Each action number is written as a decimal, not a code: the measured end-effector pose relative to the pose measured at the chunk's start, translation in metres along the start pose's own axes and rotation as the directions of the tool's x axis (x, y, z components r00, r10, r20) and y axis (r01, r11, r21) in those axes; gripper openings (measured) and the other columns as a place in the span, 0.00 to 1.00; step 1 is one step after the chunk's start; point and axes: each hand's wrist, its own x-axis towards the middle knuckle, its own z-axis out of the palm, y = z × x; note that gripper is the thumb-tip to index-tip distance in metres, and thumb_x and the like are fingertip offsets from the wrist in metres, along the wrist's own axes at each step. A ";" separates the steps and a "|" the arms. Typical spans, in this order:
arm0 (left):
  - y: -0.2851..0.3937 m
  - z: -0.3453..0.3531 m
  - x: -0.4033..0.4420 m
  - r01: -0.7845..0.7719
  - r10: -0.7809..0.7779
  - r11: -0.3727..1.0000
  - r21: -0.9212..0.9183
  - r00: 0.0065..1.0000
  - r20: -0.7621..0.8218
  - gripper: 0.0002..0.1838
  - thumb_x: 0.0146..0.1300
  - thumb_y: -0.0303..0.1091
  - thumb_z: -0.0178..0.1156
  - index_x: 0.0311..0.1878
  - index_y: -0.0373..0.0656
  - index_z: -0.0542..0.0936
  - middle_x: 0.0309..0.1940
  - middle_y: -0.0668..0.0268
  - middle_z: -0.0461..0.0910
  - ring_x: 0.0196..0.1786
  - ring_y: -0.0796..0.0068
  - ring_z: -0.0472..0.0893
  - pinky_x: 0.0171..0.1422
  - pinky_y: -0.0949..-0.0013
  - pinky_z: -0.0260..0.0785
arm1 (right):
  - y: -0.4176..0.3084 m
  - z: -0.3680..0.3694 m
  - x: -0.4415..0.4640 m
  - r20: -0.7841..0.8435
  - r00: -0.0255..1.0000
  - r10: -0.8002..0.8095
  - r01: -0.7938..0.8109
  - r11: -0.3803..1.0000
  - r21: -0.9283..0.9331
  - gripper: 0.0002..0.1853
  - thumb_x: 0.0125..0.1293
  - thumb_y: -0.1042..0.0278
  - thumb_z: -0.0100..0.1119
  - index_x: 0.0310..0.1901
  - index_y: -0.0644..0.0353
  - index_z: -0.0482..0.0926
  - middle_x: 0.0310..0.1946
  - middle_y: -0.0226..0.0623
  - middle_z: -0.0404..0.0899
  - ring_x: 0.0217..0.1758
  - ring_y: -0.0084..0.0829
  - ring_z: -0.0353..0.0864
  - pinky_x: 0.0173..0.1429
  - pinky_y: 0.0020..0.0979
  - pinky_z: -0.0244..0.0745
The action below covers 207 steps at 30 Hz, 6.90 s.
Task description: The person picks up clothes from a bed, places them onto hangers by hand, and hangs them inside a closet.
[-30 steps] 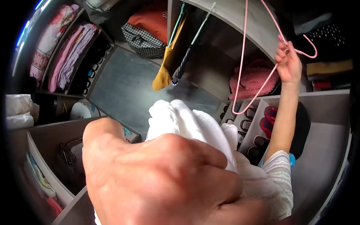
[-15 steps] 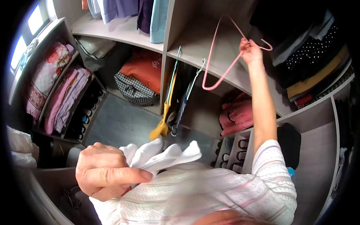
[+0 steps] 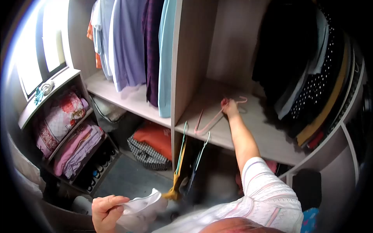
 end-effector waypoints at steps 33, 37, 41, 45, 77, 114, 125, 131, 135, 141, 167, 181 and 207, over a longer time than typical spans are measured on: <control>0.012 0.066 0.030 0.098 -0.084 0.995 0.013 0.908 -0.410 0.11 0.42 0.19 0.51 0.30 0.29 0.79 0.20 0.69 0.74 0.21 0.86 0.68 0.25 0.83 0.54 | -0.192 0.499 -0.198 0.853 0.232 -0.469 0.963 0.233 -0.133 0.16 0.61 0.57 0.51 0.42 0.61 0.73 0.23 0.37 0.75 0.18 0.28 0.73 0.20 0.31 0.69; 0.019 0.074 0.031 0.091 -0.084 0.996 -0.008 0.881 -0.465 0.11 0.43 0.20 0.51 0.31 0.30 0.79 0.20 0.69 0.74 0.22 0.86 0.68 0.26 0.83 0.54 | -0.179 0.521 -0.215 0.818 0.260 -0.514 0.965 0.174 -0.197 0.17 0.60 0.57 0.55 0.40 0.65 0.71 0.11 0.34 0.68 0.08 0.27 0.66 0.08 0.30 0.57; 0.023 0.072 0.027 0.150 -0.127 0.989 0.013 0.877 -0.463 0.11 0.43 0.20 0.50 0.31 0.30 0.79 0.20 0.68 0.74 0.22 0.86 0.68 0.26 0.83 0.54 | -0.164 0.502 -0.240 0.804 0.140 -0.577 0.979 -0.040 -0.199 0.25 0.59 0.57 0.55 0.54 0.61 0.63 0.14 0.36 0.70 0.10 0.29 0.68 0.10 0.32 0.61; 0.023 0.073 0.026 0.162 -0.125 0.986 0.029 0.855 -0.503 0.11 0.44 0.19 0.50 0.30 0.30 0.79 0.20 0.69 0.74 0.21 0.87 0.67 0.26 0.83 0.54 | -0.199 0.585 -0.140 0.684 -0.347 -0.641 0.853 -0.520 -0.055 0.34 0.59 0.60 0.55 0.65 0.51 0.52 0.16 0.38 0.72 0.12 0.29 0.70 0.14 0.32 0.66; -0.022 0.057 0.069 0.189 -0.211 0.976 -0.111 0.944 -0.254 0.11 0.44 0.18 0.50 0.31 0.31 0.79 0.20 0.73 0.73 0.22 0.89 0.65 0.25 0.83 0.53 | -0.286 0.420 -0.158 0.773 -0.291 -0.565 0.376 -0.810 -0.450 0.24 0.64 0.45 0.36 0.37 0.54 0.78 0.37 0.49 0.78 0.43 0.53 0.75 0.47 0.47 0.69; 0.052 0.046 0.025 0.052 -0.061 0.989 0.142 0.997 0.057 0.09 0.53 0.19 0.55 0.38 0.34 0.80 0.31 0.67 0.79 0.35 0.82 0.76 0.41 0.81 0.67 | -0.087 -0.104 -0.347 0.561 0.826 0.056 0.169 0.925 -0.342 0.19 0.67 0.53 0.45 0.47 0.61 0.70 0.13 0.21 0.50 0.12 0.15 0.46 0.16 0.18 0.43; 0.100 0.084 0.015 -0.040 0.029 0.998 0.056 0.981 0.191 0.09 0.51 0.18 0.55 0.36 0.33 0.80 0.31 0.65 0.80 0.33 0.82 0.77 0.39 0.83 0.68 | -0.011 -0.014 -0.400 0.893 0.417 0.171 -0.278 0.959 -0.053 0.19 0.58 0.46 0.54 0.17 0.49 0.72 0.09 0.19 0.51 0.11 0.15 0.45 0.15 0.20 0.40; 0.104 0.074 0.004 -0.056 0.057 0.998 -0.008 0.988 0.143 0.10 0.55 0.20 0.53 0.40 0.35 0.79 0.33 0.67 0.79 0.34 0.83 0.76 0.40 0.83 0.67 | 0.050 -0.058 -0.378 0.897 0.313 0.312 -0.190 0.946 -0.263 0.15 0.62 0.55 0.53 0.28 0.58 0.76 0.11 0.24 0.56 0.15 0.18 0.52 0.21 0.22 0.51; 0.066 0.031 0.002 -0.128 0.107 0.974 0.188 0.987 0.121 0.12 0.58 0.22 0.51 0.45 0.36 0.77 0.36 0.70 0.77 0.38 0.85 0.74 0.43 0.83 0.65 | 0.048 -0.078 -0.371 0.782 0.518 0.346 0.248 0.814 -0.525 0.16 0.58 0.55 0.60 0.24 0.60 0.75 0.15 0.23 0.67 0.18 0.15 0.62 0.24 0.19 0.59; 0.034 0.019 -0.016 -0.126 0.175 0.469 0.874 0.983 0.047 0.09 0.47 0.23 0.54 0.34 0.37 0.78 0.26 0.70 0.74 0.27 0.85 0.72 0.32 0.79 0.65 | 0.015 -0.069 -0.390 0.846 0.406 0.345 0.709 0.465 -0.530 0.16 0.60 0.60 0.58 0.23 0.66 0.75 0.16 0.23 0.67 0.21 0.16 0.61 0.26 0.20 0.57; -0.015 0.008 -0.068 0.244 -0.272 0.951 0.189 0.952 0.138 0.15 0.54 0.35 0.63 0.43 0.38 0.80 0.31 0.68 0.79 0.34 0.81 0.76 0.42 0.77 0.69 | 0.017 -0.044 -0.399 0.660 0.363 0.657 0.740 0.227 -0.633 0.20 0.60 0.51 0.55 0.28 0.63 0.80 0.16 0.25 0.72 0.21 0.15 0.67 0.25 0.19 0.61; -0.010 0.038 -0.063 0.058 -0.054 0.984 0.169 0.998 -0.031 0.05 0.51 0.27 0.64 0.32 0.38 0.82 0.28 0.70 0.77 0.31 0.84 0.73 0.36 0.80 0.65 | -0.003 -0.040 -0.389 0.668 0.356 0.653 0.737 0.243 -0.631 0.18 0.62 0.54 0.54 0.29 0.63 0.79 0.18 0.25 0.71 0.23 0.15 0.68 0.26 0.19 0.61; -0.007 0.072 -0.027 0.117 -0.143 0.942 0.316 0.988 0.061 0.10 0.55 0.31 0.63 0.37 0.34 0.80 0.24 0.74 0.76 0.28 0.89 0.70 0.33 0.83 0.63 | -0.040 -0.049 -0.359 0.702 0.237 0.672 0.770 0.311 -0.557 0.16 0.61 0.64 0.56 0.48 0.63 0.74 0.36 0.28 0.77 0.39 0.17 0.73 0.47 0.20 0.67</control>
